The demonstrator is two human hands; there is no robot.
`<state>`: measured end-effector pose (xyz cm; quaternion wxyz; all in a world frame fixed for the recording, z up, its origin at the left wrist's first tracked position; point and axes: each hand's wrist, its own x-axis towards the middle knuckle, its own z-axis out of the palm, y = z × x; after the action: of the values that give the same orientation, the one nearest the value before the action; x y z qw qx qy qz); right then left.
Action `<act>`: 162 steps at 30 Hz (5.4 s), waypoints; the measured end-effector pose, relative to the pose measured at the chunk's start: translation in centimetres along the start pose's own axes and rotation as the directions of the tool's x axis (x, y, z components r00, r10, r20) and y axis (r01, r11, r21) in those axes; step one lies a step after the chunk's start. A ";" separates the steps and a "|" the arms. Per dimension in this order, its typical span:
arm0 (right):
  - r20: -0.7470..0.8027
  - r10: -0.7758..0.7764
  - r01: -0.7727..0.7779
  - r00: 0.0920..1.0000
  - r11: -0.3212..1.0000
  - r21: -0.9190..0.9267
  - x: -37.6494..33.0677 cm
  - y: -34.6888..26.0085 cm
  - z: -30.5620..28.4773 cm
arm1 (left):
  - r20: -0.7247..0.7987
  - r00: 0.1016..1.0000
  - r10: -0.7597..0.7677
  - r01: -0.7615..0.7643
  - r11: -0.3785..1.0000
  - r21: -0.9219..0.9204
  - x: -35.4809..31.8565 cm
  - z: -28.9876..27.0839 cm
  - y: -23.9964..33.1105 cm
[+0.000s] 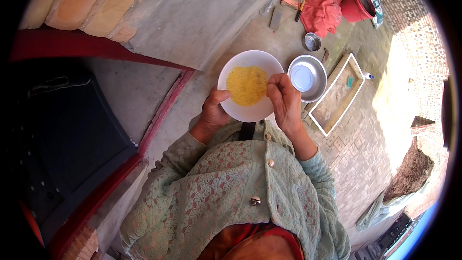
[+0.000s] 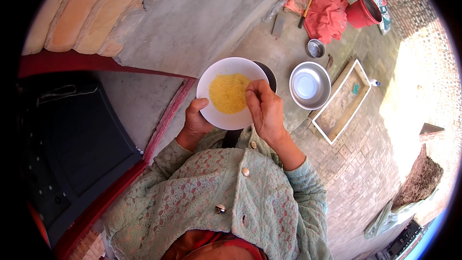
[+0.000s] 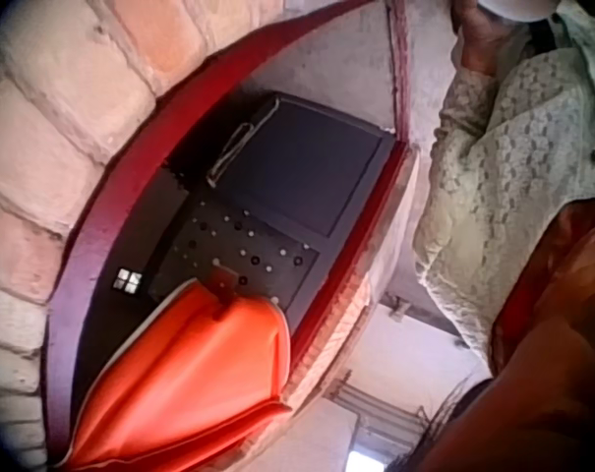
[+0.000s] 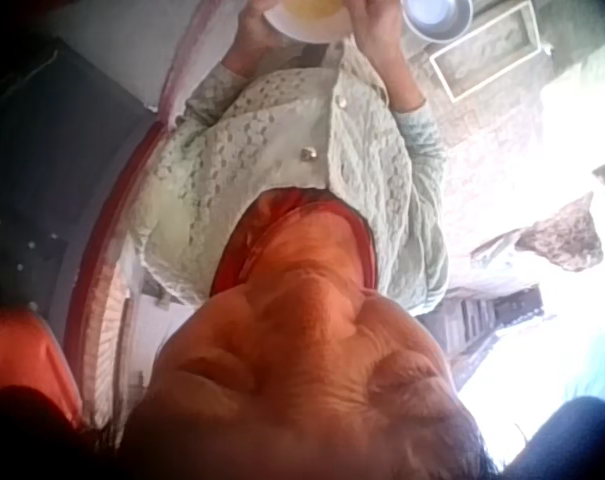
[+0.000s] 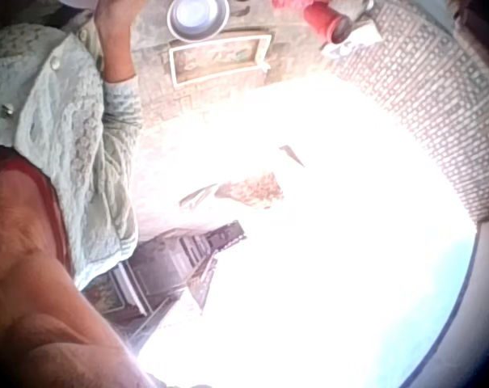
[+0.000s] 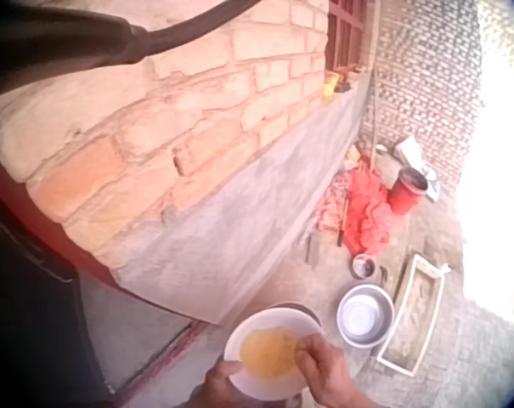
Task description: The person holds a white bowl of yellow grains and picks out small dark particles by hand, dropping them away. The person then walks into a kitchen, places the bowl on a table, and adds firewood to a wood-burning stove.
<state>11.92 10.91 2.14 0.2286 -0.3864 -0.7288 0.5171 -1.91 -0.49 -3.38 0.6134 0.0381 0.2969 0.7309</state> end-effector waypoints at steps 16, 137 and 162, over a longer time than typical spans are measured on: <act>-0.092 -0.249 0.203 0.964 0.915 -0.348 -0.8 2.0 -2.2 | -0.080 0.987 0.141 -0.134 0.987 0.086 -0.2 -0.1 1.6; 0.399 -0.320 0.494 0.860 0.720 -0.487 3.0 -0.3 -1.8 | 0.032 0.999 -0.041 0.044 0.995 -0.092 1.0 0.6 -0.1; 0.355 -0.271 0.439 0.895 0.672 -0.597 2.6 1.3 -0.3 | -0.005 0.999 -0.045 0.045 0.999 0.019 0.7 0.9 0.0</act>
<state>11.00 13.34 0.89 0.0847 -0.2271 -0.9469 0.2113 -1.69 0.50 -2.82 0.6286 0.0355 0.3061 0.7141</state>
